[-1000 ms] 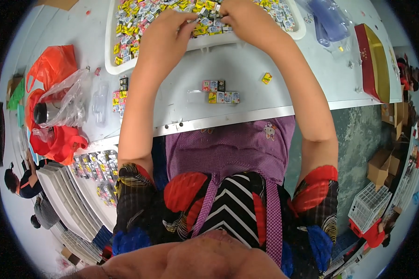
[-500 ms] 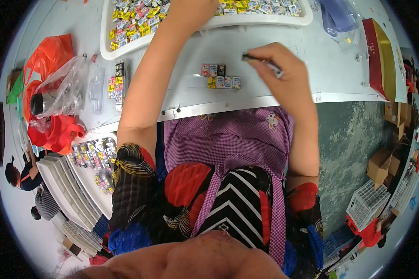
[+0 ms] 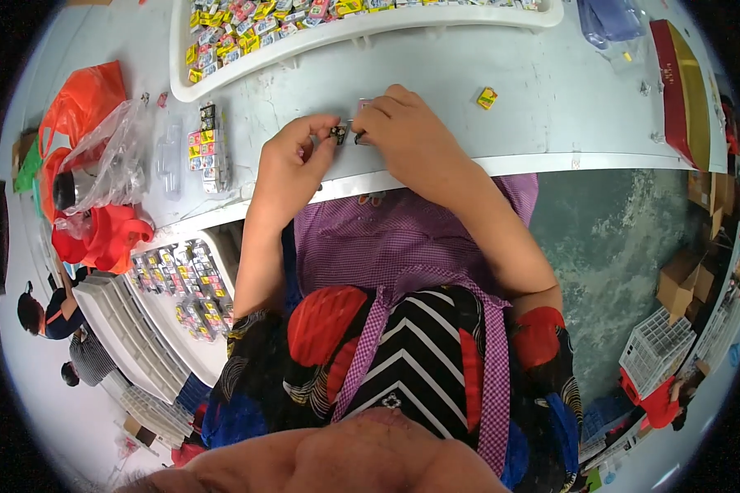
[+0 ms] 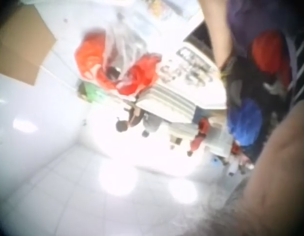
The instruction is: Picking small character-printed toy blocks from a large tray and placing them into individual slots of a clear plastic display package.
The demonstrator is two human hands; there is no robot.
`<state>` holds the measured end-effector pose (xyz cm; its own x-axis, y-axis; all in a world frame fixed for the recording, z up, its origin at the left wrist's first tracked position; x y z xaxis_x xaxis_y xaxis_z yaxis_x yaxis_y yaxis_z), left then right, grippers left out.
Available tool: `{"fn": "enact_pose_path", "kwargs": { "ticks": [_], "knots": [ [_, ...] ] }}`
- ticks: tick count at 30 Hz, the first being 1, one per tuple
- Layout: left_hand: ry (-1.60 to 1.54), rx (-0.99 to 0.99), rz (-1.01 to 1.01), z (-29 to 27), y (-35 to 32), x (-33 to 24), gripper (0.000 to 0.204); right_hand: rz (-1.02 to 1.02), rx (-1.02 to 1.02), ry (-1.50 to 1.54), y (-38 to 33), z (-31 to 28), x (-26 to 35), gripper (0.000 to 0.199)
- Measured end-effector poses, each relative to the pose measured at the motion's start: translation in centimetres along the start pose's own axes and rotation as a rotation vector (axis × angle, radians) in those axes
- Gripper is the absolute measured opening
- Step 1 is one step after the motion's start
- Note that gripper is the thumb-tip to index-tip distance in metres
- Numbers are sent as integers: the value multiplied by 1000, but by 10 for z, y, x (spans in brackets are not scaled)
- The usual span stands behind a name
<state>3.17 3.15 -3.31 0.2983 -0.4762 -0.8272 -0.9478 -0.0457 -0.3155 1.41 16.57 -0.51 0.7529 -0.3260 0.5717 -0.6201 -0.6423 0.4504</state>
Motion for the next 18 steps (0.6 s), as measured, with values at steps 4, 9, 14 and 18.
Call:
{"fn": "enact_pose_path", "kwargs": {
  "ticks": [4,9,14,18],
  "knots": [
    [27,-57,74,-1,3,-3,23,-61,-3,-60,4,4,-1,16],
    [56,-76,114,0,2,-1,17,-25,28,-68,1,7,-4,18],
    [174,-167,188,-4,-3,-7,16,-29,-13,-107,2,-1,-2,19],
    [31,-111,88,-14,-3,-6,22,373,-259,138,-18,-38,-41,22]
  ]
}}
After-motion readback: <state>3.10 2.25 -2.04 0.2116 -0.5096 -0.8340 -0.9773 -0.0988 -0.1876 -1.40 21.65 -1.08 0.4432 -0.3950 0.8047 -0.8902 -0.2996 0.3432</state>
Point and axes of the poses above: each hand's wrist, its own y-axis towards the middle knuckle, its own z-axis out of the palm, x = y × z, the point moved 9 cm from there along y, towards the middle knuckle, and after that the axes turned 11 degrees about -z, right-handed, at the moved point
